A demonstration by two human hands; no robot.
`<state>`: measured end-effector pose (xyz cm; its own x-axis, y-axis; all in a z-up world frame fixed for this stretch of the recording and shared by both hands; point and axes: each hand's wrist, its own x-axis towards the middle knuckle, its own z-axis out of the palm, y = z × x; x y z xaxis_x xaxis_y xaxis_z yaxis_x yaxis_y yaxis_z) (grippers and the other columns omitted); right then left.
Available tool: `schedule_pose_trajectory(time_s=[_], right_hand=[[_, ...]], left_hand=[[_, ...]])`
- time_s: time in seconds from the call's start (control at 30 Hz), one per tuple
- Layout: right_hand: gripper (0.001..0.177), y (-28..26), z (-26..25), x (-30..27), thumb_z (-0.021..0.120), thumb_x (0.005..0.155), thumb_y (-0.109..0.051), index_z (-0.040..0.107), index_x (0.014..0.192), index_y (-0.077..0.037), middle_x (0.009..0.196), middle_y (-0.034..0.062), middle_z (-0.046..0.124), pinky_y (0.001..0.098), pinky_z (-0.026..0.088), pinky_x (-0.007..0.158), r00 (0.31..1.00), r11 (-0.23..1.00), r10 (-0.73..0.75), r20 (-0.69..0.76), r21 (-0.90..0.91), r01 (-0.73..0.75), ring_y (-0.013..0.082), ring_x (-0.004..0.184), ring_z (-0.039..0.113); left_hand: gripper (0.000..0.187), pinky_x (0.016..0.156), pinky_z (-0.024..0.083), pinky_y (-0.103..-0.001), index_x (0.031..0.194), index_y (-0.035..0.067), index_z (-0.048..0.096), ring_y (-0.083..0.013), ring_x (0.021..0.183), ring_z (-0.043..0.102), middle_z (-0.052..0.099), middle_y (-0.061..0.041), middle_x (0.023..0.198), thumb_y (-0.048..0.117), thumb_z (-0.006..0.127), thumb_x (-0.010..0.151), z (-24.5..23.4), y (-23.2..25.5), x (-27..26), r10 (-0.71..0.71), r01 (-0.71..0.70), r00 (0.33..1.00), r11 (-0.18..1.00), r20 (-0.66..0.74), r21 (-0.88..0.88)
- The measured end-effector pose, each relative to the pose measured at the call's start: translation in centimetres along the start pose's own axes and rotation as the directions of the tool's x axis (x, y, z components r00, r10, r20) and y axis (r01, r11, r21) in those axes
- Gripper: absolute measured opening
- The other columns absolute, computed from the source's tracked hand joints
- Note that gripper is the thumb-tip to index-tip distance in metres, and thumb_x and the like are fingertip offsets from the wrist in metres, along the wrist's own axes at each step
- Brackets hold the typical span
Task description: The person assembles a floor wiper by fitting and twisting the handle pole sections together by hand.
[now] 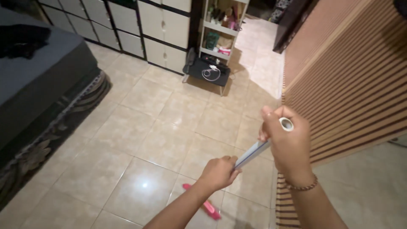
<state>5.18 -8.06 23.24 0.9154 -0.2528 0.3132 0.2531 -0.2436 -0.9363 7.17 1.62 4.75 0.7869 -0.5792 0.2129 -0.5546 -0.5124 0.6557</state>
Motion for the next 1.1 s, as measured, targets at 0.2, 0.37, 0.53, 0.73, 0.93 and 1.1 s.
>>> schedule_pose_trajectory(time_s=[0.2,0.37,0.53,0.73,0.93,1.1], right_hand=[[0.028,5.1,-3.2,-2.6,0.049,0.085,-0.007,0.041,0.059,-0.004,0.051,0.0001,0.043,0.0208,0.033,0.040,0.974,0.976,-0.219,-0.056,-0.006,0.219,0.0064,0.045,0.041],[0.022,9.3,-5.3,-5.5,0.052,0.080,-0.003,0.046,0.059,-0.001,0.052,0.0026,0.040,0.0244,0.029,0.040,0.941,0.921,-0.309,0.142,-0.202,0.333,0.0072,0.044,0.037],[0.018,7.1,-13.1,-5.6,0.052,0.079,-0.004,0.048,0.061,-0.002,0.053,0.0024,0.045,0.0244,0.032,0.040,0.974,0.971,-0.209,-0.084,-0.136,0.197,0.0084,0.046,0.042],[0.036,1.4,-24.3,-4.7,0.041,0.091,-0.013,0.041,0.056,-0.003,0.047,0.0003,0.037,0.0237,0.032,0.040,0.999,0.992,-0.005,-0.040,0.125,0.010,0.0089,0.042,0.036],[0.032,4.6,-27.6,-4.8,0.041,0.088,-0.011,0.040,0.058,-0.003,0.045,0.0008,0.036,0.0221,0.029,0.037,0.994,0.976,0.070,-0.087,0.212,-0.050,0.0079,0.038,0.033],[0.020,10.3,-28.3,-8.3,0.048,0.082,-0.004,0.043,0.062,-0.002,0.058,0.0034,0.044,0.0223,0.035,0.044,0.980,0.972,-0.195,-0.029,0.126,0.197,0.0099,0.052,0.042]], left_hand=[[0.019,0.057,0.044,-0.040,0.082,0.007,0.052,-0.0297,0.066,0.056,0.057,-0.012,0.073,0.023,0.057,0.074,4.9,-0.4,2.8,0.041,-0.045,0.995,0.998,-0.092,-0.044],[0.015,0.061,0.046,-0.038,0.089,0.012,0.056,-0.0273,0.072,0.058,0.059,-0.009,0.080,0.013,0.054,0.075,8.6,-0.6,4.7,-0.027,-0.027,0.983,0.955,-0.179,-0.295],[0.017,0.058,0.044,-0.037,0.082,0.011,0.056,-0.0264,0.068,0.057,0.056,-0.008,0.073,0.018,0.062,0.067,10.7,4.9,7.4,0.049,-0.052,0.998,0.990,-0.026,-0.134],[0.026,0.057,0.045,-0.037,0.088,0.013,0.059,-0.0280,0.067,0.056,0.058,-0.009,0.074,0.024,0.066,0.065,15.0,14.2,7.5,0.316,-0.298,0.946,0.933,0.067,-0.203],[0.025,0.058,0.045,-0.037,0.090,0.014,0.060,-0.0277,0.065,0.057,0.059,-0.010,0.073,0.024,0.065,0.067,19.1,17.1,8.1,0.261,-0.235,0.951,0.959,0.168,-0.160],[0.018,0.061,0.047,-0.036,0.083,0.013,0.060,-0.0261,0.070,0.059,0.060,-0.008,0.076,0.018,0.063,0.066,23.0,14.2,9.4,0.252,-0.243,0.964,0.964,0.084,-0.110]])
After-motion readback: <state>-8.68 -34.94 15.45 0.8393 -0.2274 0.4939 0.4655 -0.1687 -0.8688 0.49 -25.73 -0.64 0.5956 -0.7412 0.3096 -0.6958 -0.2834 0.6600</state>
